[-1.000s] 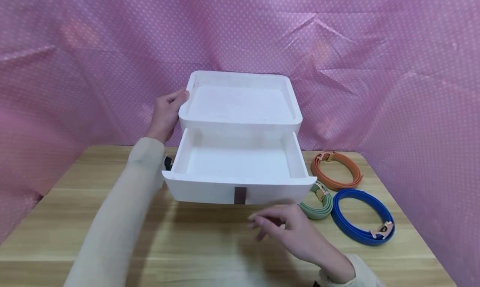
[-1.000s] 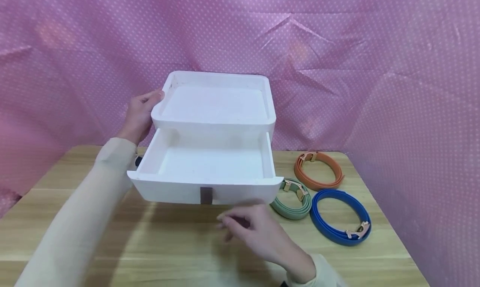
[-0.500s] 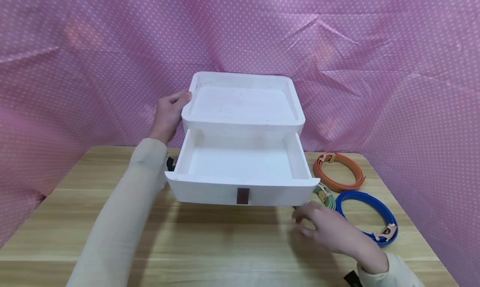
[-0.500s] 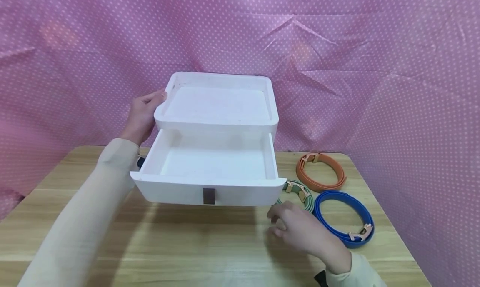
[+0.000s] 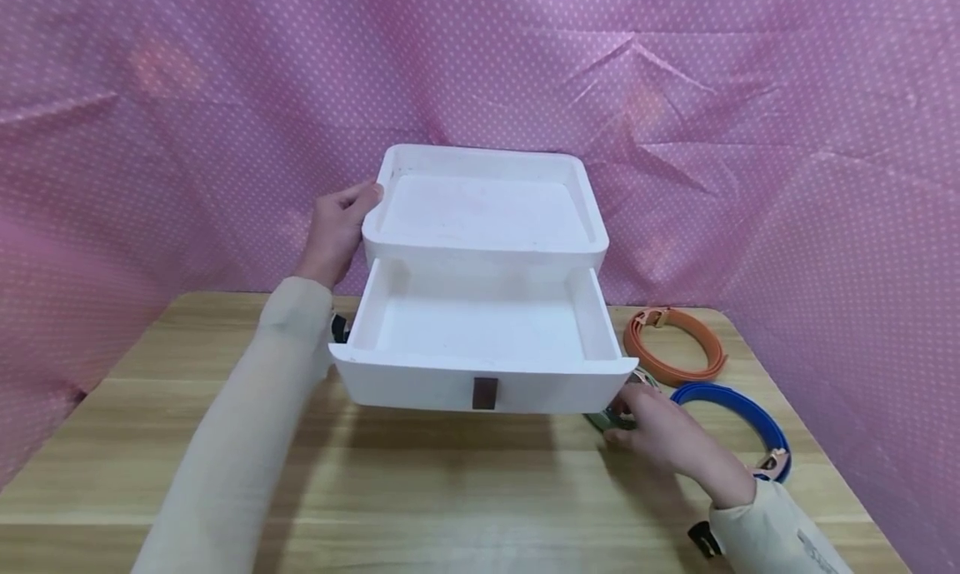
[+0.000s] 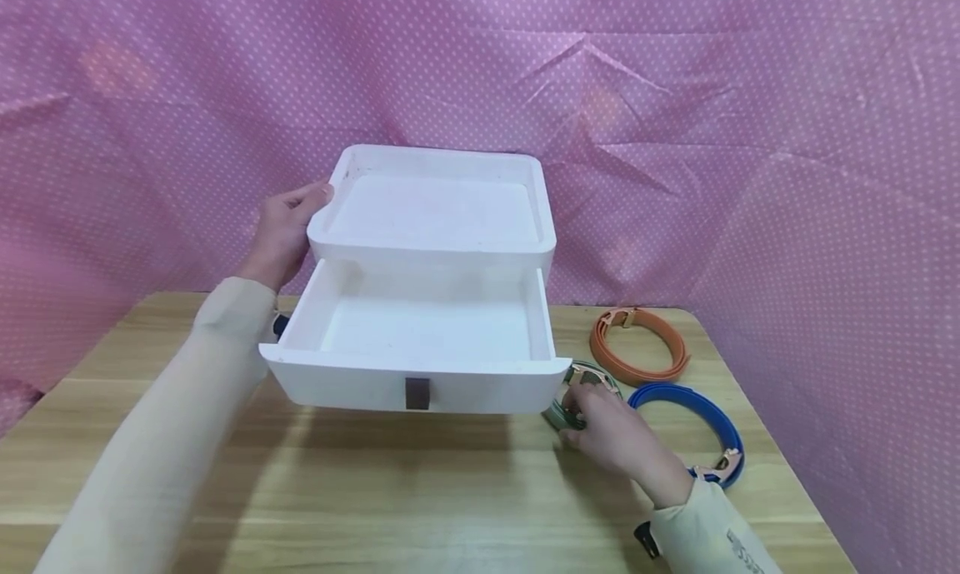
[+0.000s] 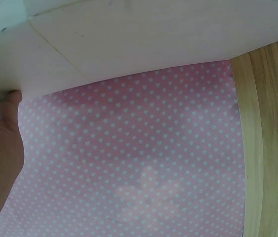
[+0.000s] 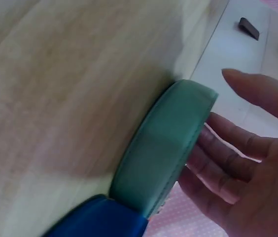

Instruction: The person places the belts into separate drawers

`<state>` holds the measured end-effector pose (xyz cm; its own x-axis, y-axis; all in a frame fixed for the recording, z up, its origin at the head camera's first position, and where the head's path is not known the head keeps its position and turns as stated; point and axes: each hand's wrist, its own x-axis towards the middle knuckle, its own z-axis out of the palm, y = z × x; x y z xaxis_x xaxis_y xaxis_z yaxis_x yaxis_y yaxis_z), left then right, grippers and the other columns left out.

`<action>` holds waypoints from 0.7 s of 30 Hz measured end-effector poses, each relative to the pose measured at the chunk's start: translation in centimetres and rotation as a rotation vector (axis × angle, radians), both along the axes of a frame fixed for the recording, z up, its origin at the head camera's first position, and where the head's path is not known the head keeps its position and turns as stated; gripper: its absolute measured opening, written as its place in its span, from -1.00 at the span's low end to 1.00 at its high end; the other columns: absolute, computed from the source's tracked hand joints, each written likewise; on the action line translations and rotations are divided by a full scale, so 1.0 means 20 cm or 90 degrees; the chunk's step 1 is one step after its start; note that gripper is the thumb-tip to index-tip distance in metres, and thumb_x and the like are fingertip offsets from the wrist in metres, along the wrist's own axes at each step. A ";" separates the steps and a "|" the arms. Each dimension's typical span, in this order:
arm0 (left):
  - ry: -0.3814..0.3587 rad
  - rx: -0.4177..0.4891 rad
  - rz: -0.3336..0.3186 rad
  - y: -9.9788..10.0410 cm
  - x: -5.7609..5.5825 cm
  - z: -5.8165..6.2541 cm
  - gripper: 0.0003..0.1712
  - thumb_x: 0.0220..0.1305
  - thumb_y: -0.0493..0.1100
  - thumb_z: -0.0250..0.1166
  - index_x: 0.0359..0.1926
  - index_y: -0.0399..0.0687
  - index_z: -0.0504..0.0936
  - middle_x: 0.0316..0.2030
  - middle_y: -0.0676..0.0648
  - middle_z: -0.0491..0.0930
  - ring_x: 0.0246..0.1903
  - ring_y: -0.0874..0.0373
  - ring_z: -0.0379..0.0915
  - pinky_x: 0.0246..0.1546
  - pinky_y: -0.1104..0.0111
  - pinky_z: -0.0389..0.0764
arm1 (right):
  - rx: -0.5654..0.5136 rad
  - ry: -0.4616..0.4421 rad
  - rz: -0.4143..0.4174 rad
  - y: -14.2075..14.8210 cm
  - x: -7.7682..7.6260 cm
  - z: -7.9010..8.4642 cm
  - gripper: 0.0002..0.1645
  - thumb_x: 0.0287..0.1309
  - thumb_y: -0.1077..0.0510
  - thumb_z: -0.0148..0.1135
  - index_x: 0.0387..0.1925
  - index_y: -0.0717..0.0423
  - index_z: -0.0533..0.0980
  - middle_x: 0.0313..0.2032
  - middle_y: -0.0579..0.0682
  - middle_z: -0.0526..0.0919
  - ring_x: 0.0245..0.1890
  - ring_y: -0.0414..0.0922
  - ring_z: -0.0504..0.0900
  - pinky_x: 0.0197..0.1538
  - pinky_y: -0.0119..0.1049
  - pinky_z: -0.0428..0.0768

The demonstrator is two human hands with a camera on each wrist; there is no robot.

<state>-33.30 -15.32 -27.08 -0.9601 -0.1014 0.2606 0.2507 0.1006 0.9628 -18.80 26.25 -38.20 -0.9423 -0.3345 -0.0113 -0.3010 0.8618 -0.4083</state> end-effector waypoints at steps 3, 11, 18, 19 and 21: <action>0.006 -0.002 -0.001 0.00 0.00 0.01 -0.41 0.39 0.13 0.21 0.31 -0.05 0.47 0.28 -0.09 0.45 0.15 0.00 0.47 0.06 0.31 0.59 | 0.007 -0.024 -0.017 0.01 -0.02 -0.01 -0.46 0.01 0.18 0.51 0.07 0.14 0.56 -0.23 -0.06 0.63 -0.19 -0.07 0.57 -0.14 -0.01 0.61; -0.009 -0.008 -0.002 -0.01 0.00 0.00 -0.39 0.39 0.15 0.19 0.33 -0.04 0.45 0.31 -0.06 0.41 0.21 0.01 0.41 0.10 0.30 0.56 | 0.024 -0.028 -0.012 0.01 -0.04 -0.03 -0.58 0.03 0.14 0.50 -0.06 0.16 0.62 -0.27 -0.07 0.67 -0.26 -0.12 0.57 -0.18 -0.03 0.60; -0.010 -0.024 0.000 -0.01 0.00 0.00 -0.39 0.40 0.17 0.17 0.33 -0.02 0.45 0.30 -0.08 0.42 0.19 0.00 0.43 0.08 0.29 0.58 | 0.050 0.002 0.032 0.01 -0.03 -0.06 -0.40 0.04 0.18 0.48 0.14 0.18 0.51 -0.07 0.11 0.66 -0.07 0.06 0.61 -0.04 0.11 0.60; -0.010 -0.026 0.001 -0.01 0.00 0.00 -0.39 0.40 0.17 0.17 0.34 -0.01 0.45 0.31 -0.08 0.42 0.19 0.00 0.44 0.07 0.29 0.58 | 0.052 0.008 0.038 0.01 -0.03 -0.06 -0.39 0.05 0.21 0.47 0.17 0.18 0.50 -0.04 0.13 0.66 -0.05 0.09 0.61 -0.02 0.14 0.59; -0.010 -0.026 -0.001 -0.01 0.00 0.01 -0.40 0.40 0.17 0.16 0.34 0.00 0.44 0.31 -0.08 0.42 0.19 0.00 0.43 0.08 0.29 0.58 | 0.052 0.019 0.049 0.01 -0.03 -0.06 -0.36 0.05 0.27 0.46 0.19 0.19 0.48 0.00 0.17 0.64 -0.02 0.14 0.60 0.00 0.18 0.58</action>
